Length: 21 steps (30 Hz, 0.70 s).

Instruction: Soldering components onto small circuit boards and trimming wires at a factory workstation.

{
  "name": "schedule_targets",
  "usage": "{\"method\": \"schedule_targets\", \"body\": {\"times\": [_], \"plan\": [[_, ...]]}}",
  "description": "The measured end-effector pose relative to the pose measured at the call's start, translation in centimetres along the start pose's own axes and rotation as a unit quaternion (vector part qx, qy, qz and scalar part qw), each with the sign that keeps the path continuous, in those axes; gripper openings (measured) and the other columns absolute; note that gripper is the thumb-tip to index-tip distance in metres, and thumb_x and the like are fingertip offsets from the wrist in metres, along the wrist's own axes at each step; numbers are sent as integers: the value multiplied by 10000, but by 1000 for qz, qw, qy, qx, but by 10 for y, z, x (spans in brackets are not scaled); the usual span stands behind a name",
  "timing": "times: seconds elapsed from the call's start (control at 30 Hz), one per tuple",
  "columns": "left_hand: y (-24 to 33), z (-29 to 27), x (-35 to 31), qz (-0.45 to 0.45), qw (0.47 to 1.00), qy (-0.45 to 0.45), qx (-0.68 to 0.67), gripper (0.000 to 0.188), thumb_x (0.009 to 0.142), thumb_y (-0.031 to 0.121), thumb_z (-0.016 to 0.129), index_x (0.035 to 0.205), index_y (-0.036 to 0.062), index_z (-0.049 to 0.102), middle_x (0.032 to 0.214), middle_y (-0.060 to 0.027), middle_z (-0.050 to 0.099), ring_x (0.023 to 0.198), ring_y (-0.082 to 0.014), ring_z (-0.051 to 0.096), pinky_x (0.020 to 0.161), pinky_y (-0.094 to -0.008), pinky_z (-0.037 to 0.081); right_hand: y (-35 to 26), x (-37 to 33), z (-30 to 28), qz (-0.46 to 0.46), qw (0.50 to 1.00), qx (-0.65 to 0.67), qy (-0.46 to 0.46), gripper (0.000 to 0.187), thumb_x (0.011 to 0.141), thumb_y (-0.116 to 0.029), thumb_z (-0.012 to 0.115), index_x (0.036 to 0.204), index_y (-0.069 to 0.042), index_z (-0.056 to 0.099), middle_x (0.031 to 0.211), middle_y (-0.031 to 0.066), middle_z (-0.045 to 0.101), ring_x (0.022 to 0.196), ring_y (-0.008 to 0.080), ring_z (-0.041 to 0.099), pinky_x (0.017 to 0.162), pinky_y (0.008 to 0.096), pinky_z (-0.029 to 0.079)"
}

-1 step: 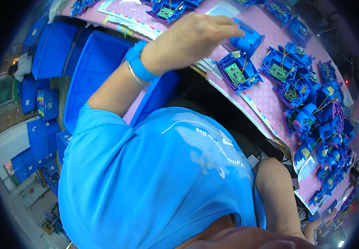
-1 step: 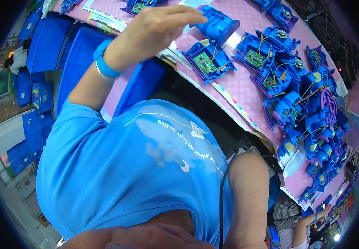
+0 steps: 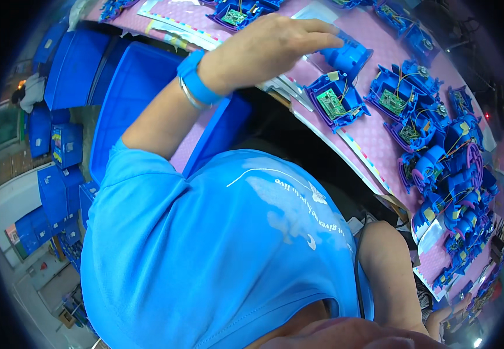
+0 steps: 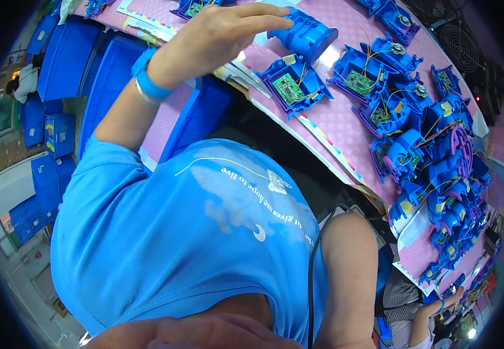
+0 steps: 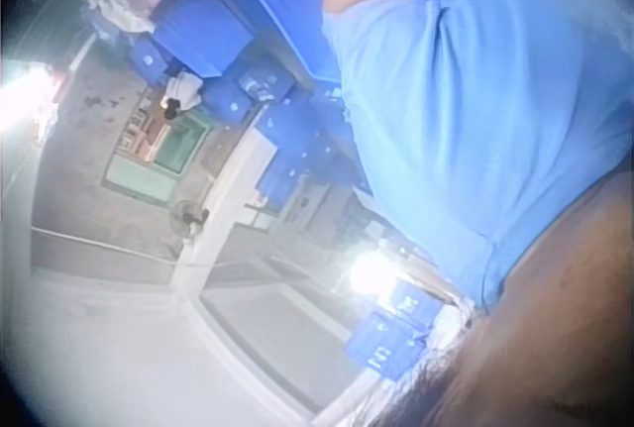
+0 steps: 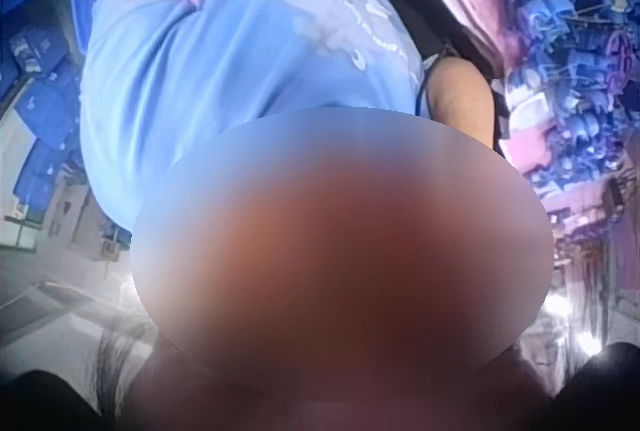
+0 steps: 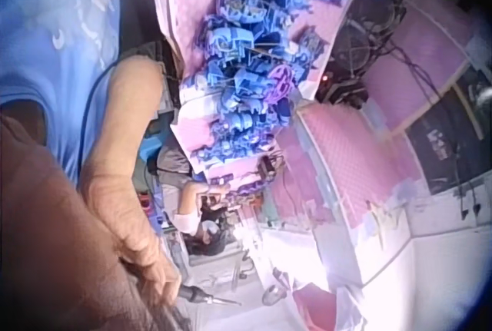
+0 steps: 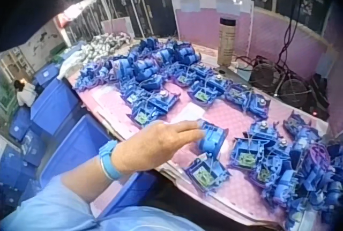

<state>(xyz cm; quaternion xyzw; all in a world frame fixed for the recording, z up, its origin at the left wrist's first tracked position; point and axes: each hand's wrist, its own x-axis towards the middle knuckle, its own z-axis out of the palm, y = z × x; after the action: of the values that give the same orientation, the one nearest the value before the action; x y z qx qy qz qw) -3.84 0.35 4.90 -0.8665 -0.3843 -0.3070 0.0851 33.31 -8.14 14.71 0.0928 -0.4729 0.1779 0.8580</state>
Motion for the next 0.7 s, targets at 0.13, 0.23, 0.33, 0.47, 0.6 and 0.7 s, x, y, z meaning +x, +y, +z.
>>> {"method": "schedule_targets", "body": {"times": [0.13,0.23,0.33,0.47,0.6,0.7], "plan": [[-20,6,8,-37,993,-27,-108,221,903,43,724,1124,52,731,967,-112,750,819,-216,718,690,-308,567,5,2,-7,-2,999,-28,-16,322,844,23,606,1156,73,546,1179,204,524,1099,296,531,906,388,491],[-33,9,12,-67,972,-58,-218,240,916,23,703,1156,38,720,986,-115,750,855,-203,714,735,-304,560,7,1,-4,-6,998,-54,-25,304,849,2,604,1141,69,551,1169,202,526,1085,295,532,907,390,488],[-45,12,16,-93,936,-90,-327,260,930,3,683,1188,24,708,1006,-117,751,890,-189,710,781,-300,553,9,-3,-1,-10,996,-83,-35,287,855,-19,602,1126,66,555,1159,199,527,1071,293,534,909,391,485],[-46,4,18,-143,892,-110,-414,265,961,48,694,1220,-9,696,983,-71,755,910,-114,680,812,-268,537,11,-5,2,-12,992,-113,-54,269,863,-47,600,1106,61,561,1145,196,530,1053,291,536,911,394,480],[-45,5,8,-262,803,-94,-526,266,985,90,693,1224,-26,695,955,-21,739,864,-86,650,791,-243,528,16,-10,6,-13,988,-136,-73,254,871,-75,598,1086,56,566,1131,193,532,1034,289,538,913,396,476],[-51,1,6,-332,764,-144,-533,235,1016,158,668,1138,-28,743,941,8,717,828,-47,603,748,-214,505,18,-17,11,-14,983,-160,-86,246,876,-96,596,1071,53,571,1121,191,534,1020,288,540,915,397,473]]}}
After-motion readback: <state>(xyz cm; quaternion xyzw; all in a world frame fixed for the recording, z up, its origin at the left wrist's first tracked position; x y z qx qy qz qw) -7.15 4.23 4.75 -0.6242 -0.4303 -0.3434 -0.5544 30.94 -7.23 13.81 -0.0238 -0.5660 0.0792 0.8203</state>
